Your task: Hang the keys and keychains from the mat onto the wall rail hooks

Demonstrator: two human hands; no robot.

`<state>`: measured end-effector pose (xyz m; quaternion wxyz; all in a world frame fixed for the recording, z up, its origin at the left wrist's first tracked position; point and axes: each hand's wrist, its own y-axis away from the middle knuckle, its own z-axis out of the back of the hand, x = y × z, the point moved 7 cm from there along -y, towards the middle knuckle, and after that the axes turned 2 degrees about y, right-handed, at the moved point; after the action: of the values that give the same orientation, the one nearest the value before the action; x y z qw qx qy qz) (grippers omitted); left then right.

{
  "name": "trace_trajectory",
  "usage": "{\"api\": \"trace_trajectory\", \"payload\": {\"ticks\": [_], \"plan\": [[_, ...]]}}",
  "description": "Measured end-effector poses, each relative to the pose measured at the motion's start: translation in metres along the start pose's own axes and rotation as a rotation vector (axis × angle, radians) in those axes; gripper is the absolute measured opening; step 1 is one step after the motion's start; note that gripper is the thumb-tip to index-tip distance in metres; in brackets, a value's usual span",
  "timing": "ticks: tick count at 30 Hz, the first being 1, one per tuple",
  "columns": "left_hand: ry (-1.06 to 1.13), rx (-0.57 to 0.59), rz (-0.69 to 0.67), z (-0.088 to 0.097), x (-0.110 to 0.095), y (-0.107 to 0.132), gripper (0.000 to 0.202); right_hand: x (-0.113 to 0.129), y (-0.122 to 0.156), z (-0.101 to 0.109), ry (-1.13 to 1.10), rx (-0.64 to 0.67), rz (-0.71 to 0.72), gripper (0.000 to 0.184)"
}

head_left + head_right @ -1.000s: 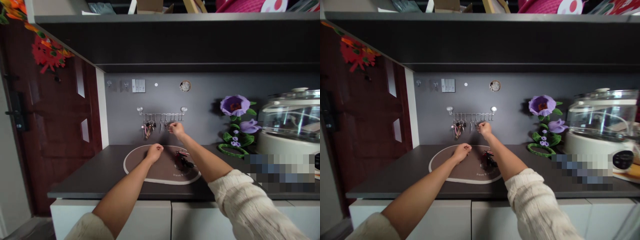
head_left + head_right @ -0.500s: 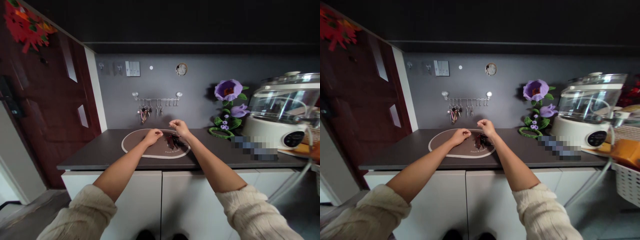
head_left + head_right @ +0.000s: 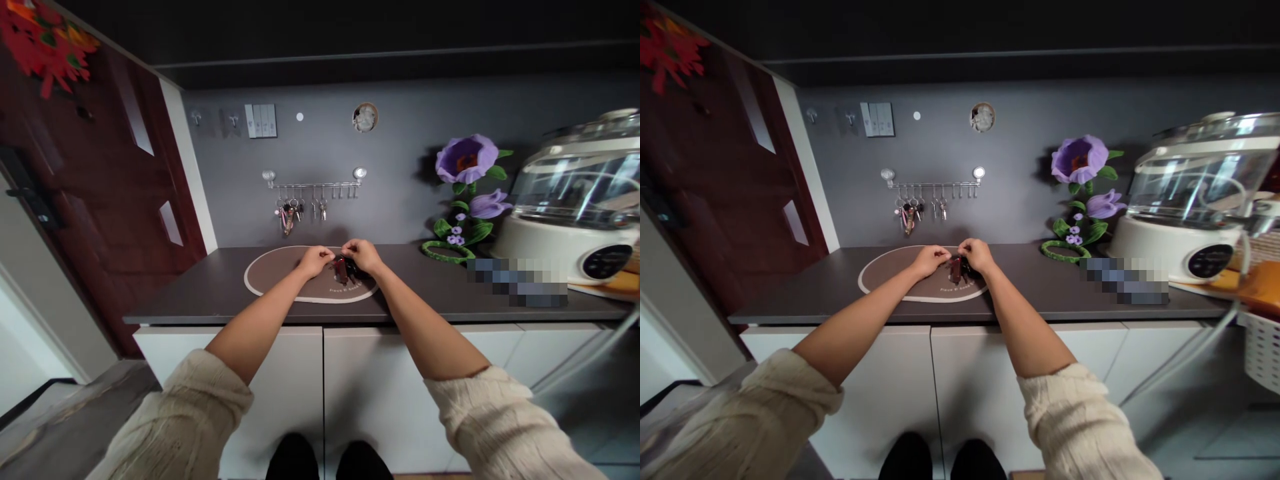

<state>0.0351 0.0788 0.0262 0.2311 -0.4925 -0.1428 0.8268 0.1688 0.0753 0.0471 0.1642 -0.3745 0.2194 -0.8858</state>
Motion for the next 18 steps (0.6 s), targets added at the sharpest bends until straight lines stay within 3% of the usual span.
{"api": "trace_trajectory", "payload": {"ticks": [8, 18], "plan": [[-0.055, 0.104, -0.005, -0.02, 0.006, -0.008, 0.014, -0.001, 0.0, 0.003, 0.101, -0.043, -0.007, 0.007], [-0.249, 0.093, -0.118, -0.016, -0.007, -0.003, 0.015, -0.004, 0.0, 0.003, 0.151, -0.049, -0.042, 0.009]]}}
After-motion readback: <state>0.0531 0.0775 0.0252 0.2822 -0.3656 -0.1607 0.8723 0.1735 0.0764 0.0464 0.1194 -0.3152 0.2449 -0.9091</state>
